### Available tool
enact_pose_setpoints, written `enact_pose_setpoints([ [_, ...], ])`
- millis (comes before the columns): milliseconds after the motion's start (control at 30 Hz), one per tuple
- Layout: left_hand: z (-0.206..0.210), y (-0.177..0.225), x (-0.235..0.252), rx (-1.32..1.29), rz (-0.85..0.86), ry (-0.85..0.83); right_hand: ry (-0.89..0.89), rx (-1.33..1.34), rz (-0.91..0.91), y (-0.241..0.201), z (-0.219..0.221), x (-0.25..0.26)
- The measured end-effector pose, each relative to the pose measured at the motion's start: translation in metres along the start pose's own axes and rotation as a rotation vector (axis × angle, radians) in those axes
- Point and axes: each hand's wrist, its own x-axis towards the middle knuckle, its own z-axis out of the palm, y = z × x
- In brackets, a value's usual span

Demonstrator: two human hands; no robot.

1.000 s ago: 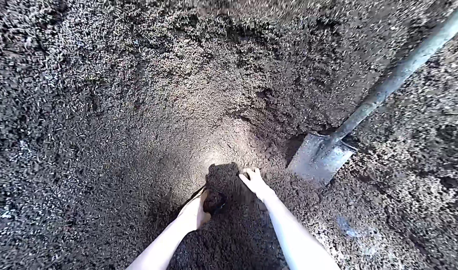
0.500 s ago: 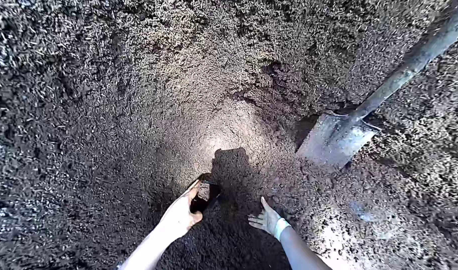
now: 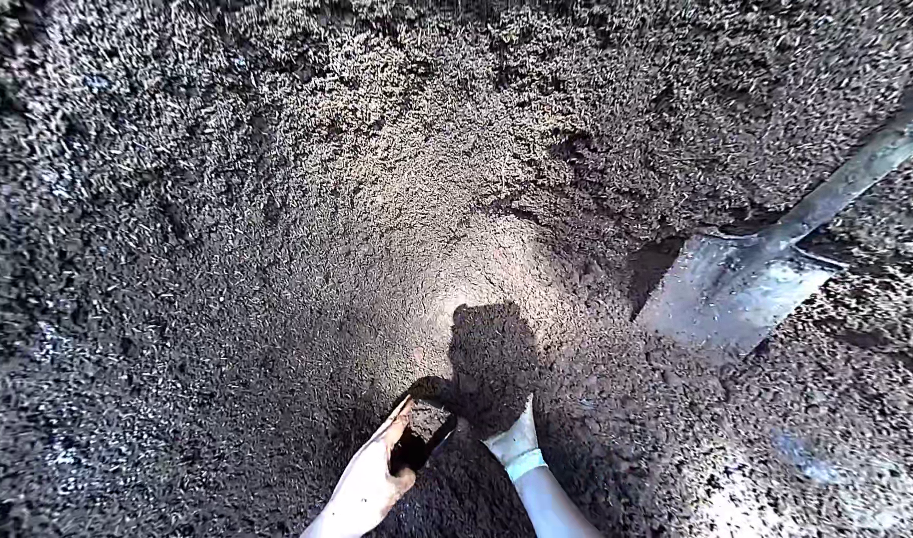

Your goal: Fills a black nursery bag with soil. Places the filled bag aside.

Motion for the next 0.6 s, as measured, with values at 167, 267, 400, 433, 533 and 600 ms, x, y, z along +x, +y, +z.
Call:
enact_pose_setpoints([
  [167, 0.001, -0.013, 0.000, -0.026, -0.005, 0.040, -0.112, -0.054, -0.056, -0.011, 0.053, 0.003],
  [267, 0.002, -0.007, 0.003, -0.032, 0.005, 0.046, -0.127, -0.016, -0.032, -0.007, 0.056, 0.009],
  [400, -0.001, -0.002, 0.004, 0.003, 0.025, 0.028, -0.132, -0.118, -0.030, -0.008, 0.049, -0.007],
  [433, -0.002, -0.004, 0.004, 0.002, 0.032, 0.022, -0.129, -0.174, -0.050, -0.011, 0.050, -0.015],
  [533, -0.004, -0.004, 0.008, -0.064, 0.054, 0.037, -0.347, -0.232, -0.092, -0.025, 0.062, -0.038],
  [600, -0.006, 0.001, 0.011, -0.108, 0.046, 0.026, -0.497, -0.167, -0.023, -0.033, 0.078, -0.058],
])
